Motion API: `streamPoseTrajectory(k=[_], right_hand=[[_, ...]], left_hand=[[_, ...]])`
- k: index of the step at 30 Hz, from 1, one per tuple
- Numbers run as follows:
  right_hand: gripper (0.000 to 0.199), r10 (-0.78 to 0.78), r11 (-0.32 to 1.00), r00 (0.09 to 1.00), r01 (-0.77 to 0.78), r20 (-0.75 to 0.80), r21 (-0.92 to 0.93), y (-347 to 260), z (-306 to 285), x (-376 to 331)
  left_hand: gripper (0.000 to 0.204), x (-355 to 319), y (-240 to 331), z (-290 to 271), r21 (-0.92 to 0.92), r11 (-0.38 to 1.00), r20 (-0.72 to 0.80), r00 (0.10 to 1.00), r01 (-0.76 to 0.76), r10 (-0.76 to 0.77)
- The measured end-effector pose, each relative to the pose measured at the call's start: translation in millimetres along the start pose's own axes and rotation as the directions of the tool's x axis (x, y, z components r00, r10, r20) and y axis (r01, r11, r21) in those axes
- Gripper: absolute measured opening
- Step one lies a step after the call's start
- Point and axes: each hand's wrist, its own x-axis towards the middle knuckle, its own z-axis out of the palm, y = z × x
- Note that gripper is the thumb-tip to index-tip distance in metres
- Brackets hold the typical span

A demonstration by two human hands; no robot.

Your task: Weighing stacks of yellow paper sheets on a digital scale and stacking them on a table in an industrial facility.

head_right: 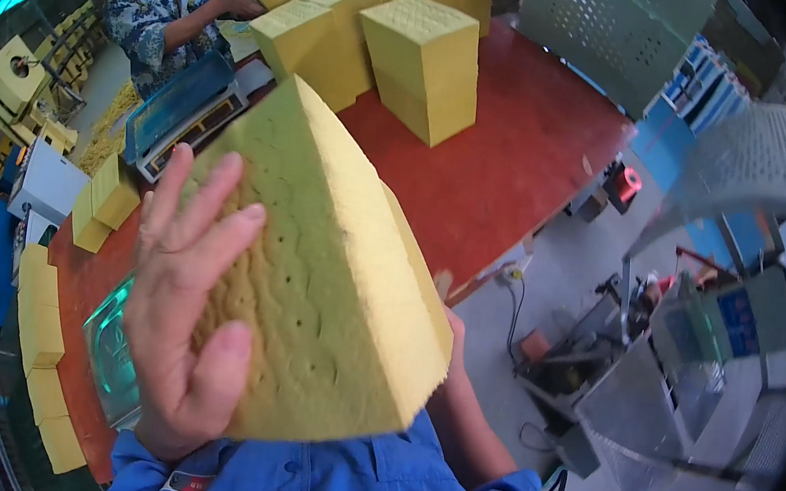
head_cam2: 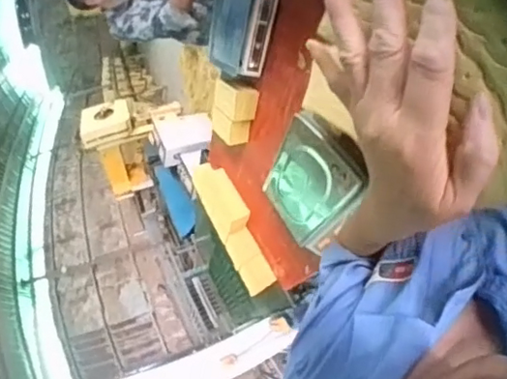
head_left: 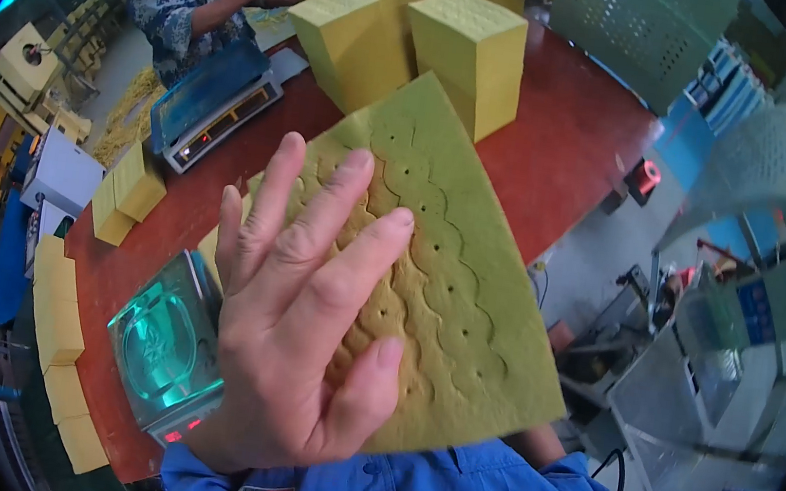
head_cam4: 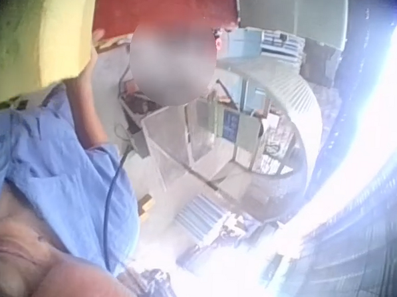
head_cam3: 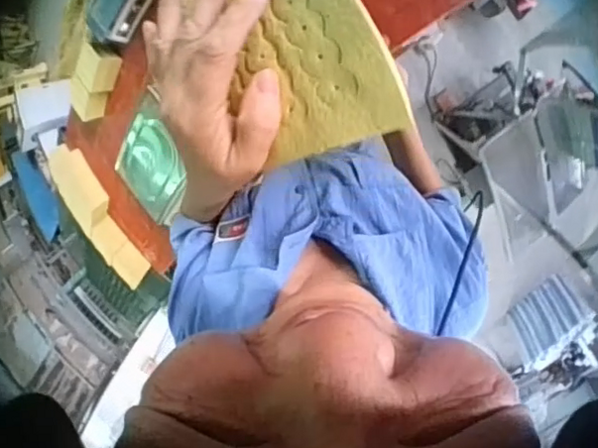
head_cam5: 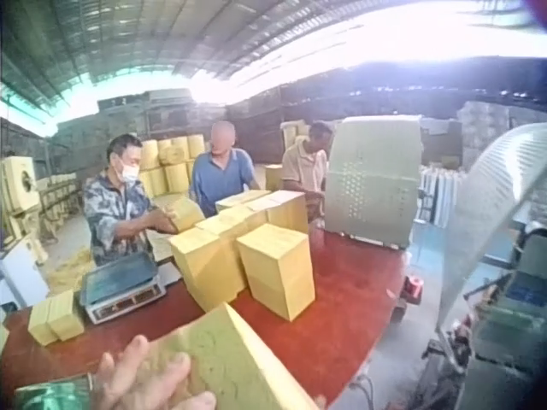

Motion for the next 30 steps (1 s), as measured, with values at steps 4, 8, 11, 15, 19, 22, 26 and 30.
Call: streamPoseTrajectory(k=[4, 8, 11, 15, 19, 22, 26, 30], right_hand=[[0.040, 0.266, 0.855, 0.963, -0.257, 0.044, 0.451, -36.0, -25.1, 87.2], [0.043, 0.280, 0.856, 0.960, -0.262, 0.027, 0.445, -59.1, -29.0, 150.8], [0.043, 0.362, 0.856, 0.932, -0.318, -0.032, 0.408, -68.2, -22.4, 183.0], [0.043, 0.404, 0.864, 0.914, -0.366, -0.041, 0.347, -70.4, -27.6, 219.1], [0.041, 0.392, 0.844, 0.919, -0.371, 0.025, 0.388, -66.5, -25.2, 250.5], [0.040, 0.411, 0.855, 0.906, -0.345, -0.100, 0.387, -61.9, -23.9, 270.5], [0.041, 0.405, 0.840, 0.911, -0.338, -0.075, 0.423, -56.6, -25.2, 274.7], [0.041, 0.285, 0.861, 0.936, -0.154, -0.207, 0.485, -58.1, -27.9, 238.0]], left_hand=[[0.048, 53.0, -27.6, 54.4, -0.065, 0.991, 0.008, 0.993, 0.115, -0.114], [0.054, 89.2, -57.4, 97.3, -0.117, 0.965, 0.011, 0.972, 0.235, -0.235], [0.057, 104.2, -73.6, 113.7, -0.095, 0.931, 0.040, 0.936, 0.352, -0.350], [0.082, 117.9, -88.2, 132.1, 0.035, 0.925, 0.120, 0.917, 0.380, -0.381], [0.094, 137.6, -101.9, 153.9, 0.141, 0.923, 0.155, 0.913, 0.357, -0.377], [0.105, 148.1, -129.2, 169.8, 0.159, 0.912, 0.191, 0.895, 0.378, -0.404], [0.113, 150.4, -148.6, 186.3, 0.163, 0.885, 0.216, 0.860, 0.435, -0.463], [0.112, 149.2, -133.3, 199.1, 0.189, 0.875, 0.179, 0.861, 0.445, -0.476]])
